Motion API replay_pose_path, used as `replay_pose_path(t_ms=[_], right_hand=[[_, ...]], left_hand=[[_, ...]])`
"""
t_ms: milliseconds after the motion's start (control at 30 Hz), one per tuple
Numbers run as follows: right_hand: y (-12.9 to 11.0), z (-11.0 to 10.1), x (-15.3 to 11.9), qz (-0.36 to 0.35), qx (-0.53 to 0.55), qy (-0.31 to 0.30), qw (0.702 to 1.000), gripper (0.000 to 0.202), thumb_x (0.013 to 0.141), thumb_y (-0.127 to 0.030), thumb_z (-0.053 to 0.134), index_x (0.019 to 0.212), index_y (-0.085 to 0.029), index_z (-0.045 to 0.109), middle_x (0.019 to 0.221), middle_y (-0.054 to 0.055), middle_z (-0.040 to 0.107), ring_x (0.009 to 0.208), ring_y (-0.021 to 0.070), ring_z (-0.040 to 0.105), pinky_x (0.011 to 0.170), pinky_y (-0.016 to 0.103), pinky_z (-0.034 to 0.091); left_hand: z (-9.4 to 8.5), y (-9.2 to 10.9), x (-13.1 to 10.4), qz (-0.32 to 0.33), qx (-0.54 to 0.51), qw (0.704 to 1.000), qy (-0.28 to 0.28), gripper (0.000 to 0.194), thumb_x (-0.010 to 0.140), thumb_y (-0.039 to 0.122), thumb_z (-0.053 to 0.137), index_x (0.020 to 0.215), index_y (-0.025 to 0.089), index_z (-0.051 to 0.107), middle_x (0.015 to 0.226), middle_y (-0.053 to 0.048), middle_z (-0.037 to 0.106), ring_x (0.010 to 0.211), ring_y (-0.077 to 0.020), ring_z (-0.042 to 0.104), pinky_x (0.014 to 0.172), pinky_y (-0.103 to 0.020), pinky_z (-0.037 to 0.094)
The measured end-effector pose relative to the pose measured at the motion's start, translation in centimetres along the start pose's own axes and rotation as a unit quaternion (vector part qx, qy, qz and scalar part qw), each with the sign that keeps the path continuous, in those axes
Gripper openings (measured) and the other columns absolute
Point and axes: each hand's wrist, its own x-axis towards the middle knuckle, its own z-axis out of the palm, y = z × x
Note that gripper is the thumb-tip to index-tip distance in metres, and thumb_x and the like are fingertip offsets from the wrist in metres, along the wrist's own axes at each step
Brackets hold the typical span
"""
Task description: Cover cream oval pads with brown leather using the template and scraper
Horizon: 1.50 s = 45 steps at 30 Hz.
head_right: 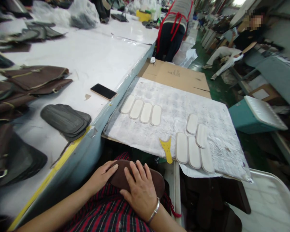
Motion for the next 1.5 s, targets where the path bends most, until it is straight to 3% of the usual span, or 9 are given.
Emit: replay_pose_path(t_ms=[267, 433, 600, 733, 867, 967, 1067, 1333, 1500], right_hand=[[0.7, 0.4, -2.0, -0.049, 0.012, 0.002, 0.999, 0.066, 0.084, -0.044, 0.047, 0.137, -0.013, 0.025, 0.144, 0.008, 0.022, 0.132, 0.0242, 0.014, 0.107, 0.043, 0.021], [1.7, -0.4, -3.8, -0.016, 0.054, 0.035, 0.998, 0.062, 0.083, -0.048, 0.046, 0.131, -0.012, 0.036, 0.136, 0.010, 0.038, 0.125, 0.0261, 0.031, 0.101, 0.042, 0.031], [4.5, -1.3, -5.3, 0.163, 0.158, 0.141, 0.964, 0.031, 0.087, -0.028, 0.041, 0.113, -0.017, 0.054, 0.112, 0.009, 0.057, 0.105, 0.0204, 0.049, 0.094, 0.038, 0.039], [8.0, -1.0, -5.2, 0.272, 0.299, 0.130, 0.905, 0.031, 0.090, -0.032, 0.034, 0.106, -0.019, 0.057, 0.105, 0.007, 0.060, 0.099, 0.0182, 0.054, 0.088, 0.034, 0.044], [9.9, -1.0, -3.3, 0.222, 0.367, 0.008, 0.903, 0.037, 0.089, -0.041, 0.034, 0.096, -0.020, 0.064, 0.094, 0.004, 0.065, 0.089, 0.0179, 0.058, 0.082, 0.031, 0.045], [10.4, -1.2, -1.8, 0.157, 0.357, -0.067, 0.918, 0.039, 0.090, -0.041, 0.033, 0.091, -0.020, 0.065, 0.089, 0.003, 0.066, 0.085, 0.0176, 0.058, 0.079, 0.030, 0.043], [10.4, -1.3, -1.0, 0.110, 0.368, -0.110, 0.917, 0.040, 0.091, -0.040, 0.029, 0.094, -0.019, 0.064, 0.092, 0.002, 0.065, 0.087, 0.0168, 0.058, 0.079, 0.028, 0.042], [9.6, -1.4, -1.9, 0.081, 0.295, -0.111, 0.946, 0.033, 0.087, -0.043, 0.042, 0.106, -0.022, 0.059, 0.098, 0.002, 0.064, 0.089, 0.0174, 0.058, 0.078, 0.027, 0.042], [8.3, -1.0, -3.0, 0.108, 0.225, -0.057, 0.967, 0.043, 0.076, -0.051, 0.056, 0.103, -0.019, 0.057, 0.094, 0.005, 0.063, 0.085, 0.0185, 0.058, 0.074, 0.028, 0.044]], left_hand=[[0.2, -1.7, 1.0, -0.007, 0.024, 1.000, -0.020, 0.046, 0.085, 0.044, 0.038, 0.124, 0.020, 0.044, 0.127, -0.005, 0.049, 0.118, -0.0202, 0.044, 0.104, -0.039, 0.029], [0.0, -1.6, 0.8, -0.016, 0.043, 0.999, -0.028, 0.048, 0.086, 0.044, 0.035, 0.127, 0.020, 0.041, 0.129, -0.003, 0.048, 0.120, -0.0200, 0.042, 0.103, -0.035, 0.031], [-0.7, -0.8, 0.9, 0.031, 0.178, 0.983, -0.023, 0.042, 0.087, 0.041, 0.033, 0.123, 0.021, 0.044, 0.123, -0.005, 0.053, 0.114, -0.0196, 0.048, 0.100, -0.036, 0.037], [-0.5, 1.1, 0.7, 0.185, 0.368, 0.908, 0.077, 0.047, 0.082, 0.038, 0.047, 0.125, 0.020, 0.042, 0.129, -0.008, 0.046, 0.118, -0.0251, 0.042, 0.101, -0.043, 0.033], [1.6, 3.3, 1.1, 0.321, 0.438, 0.840, -0.004, 0.056, 0.081, 0.040, 0.049, 0.131, 0.018, 0.036, 0.136, -0.010, 0.038, 0.126, -0.0265, 0.032, 0.104, -0.044, 0.027], [3.3, 3.8, 1.6, 0.356, 0.460, 0.808, -0.093, 0.072, 0.077, 0.055, 0.046, 0.134, 0.014, 0.030, 0.138, -0.013, 0.035, 0.128, -0.0279, 0.028, 0.107, -0.048, 0.018], [3.9, 3.7, 1.7, 0.366, 0.479, 0.788, -0.124, 0.089, 0.070, 0.068, 0.043, 0.136, 0.010, 0.026, 0.139, -0.016, 0.033, 0.128, -0.0298, 0.027, 0.107, -0.050, 0.009], [4.4, 3.2, 1.0, 0.371, 0.490, 0.781, -0.113, 0.093, 0.066, 0.071, 0.045, 0.135, 0.011, 0.029, 0.138, -0.017, 0.034, 0.127, -0.0313, 0.028, 0.107, -0.049, 0.008], [4.6, 3.2, 0.5, 0.363, 0.493, 0.783, -0.107, 0.091, 0.067, 0.067, 0.049, 0.136, 0.012, 0.026, 0.138, -0.016, 0.034, 0.127, -0.0303, 0.028, 0.107, -0.048, 0.005]])
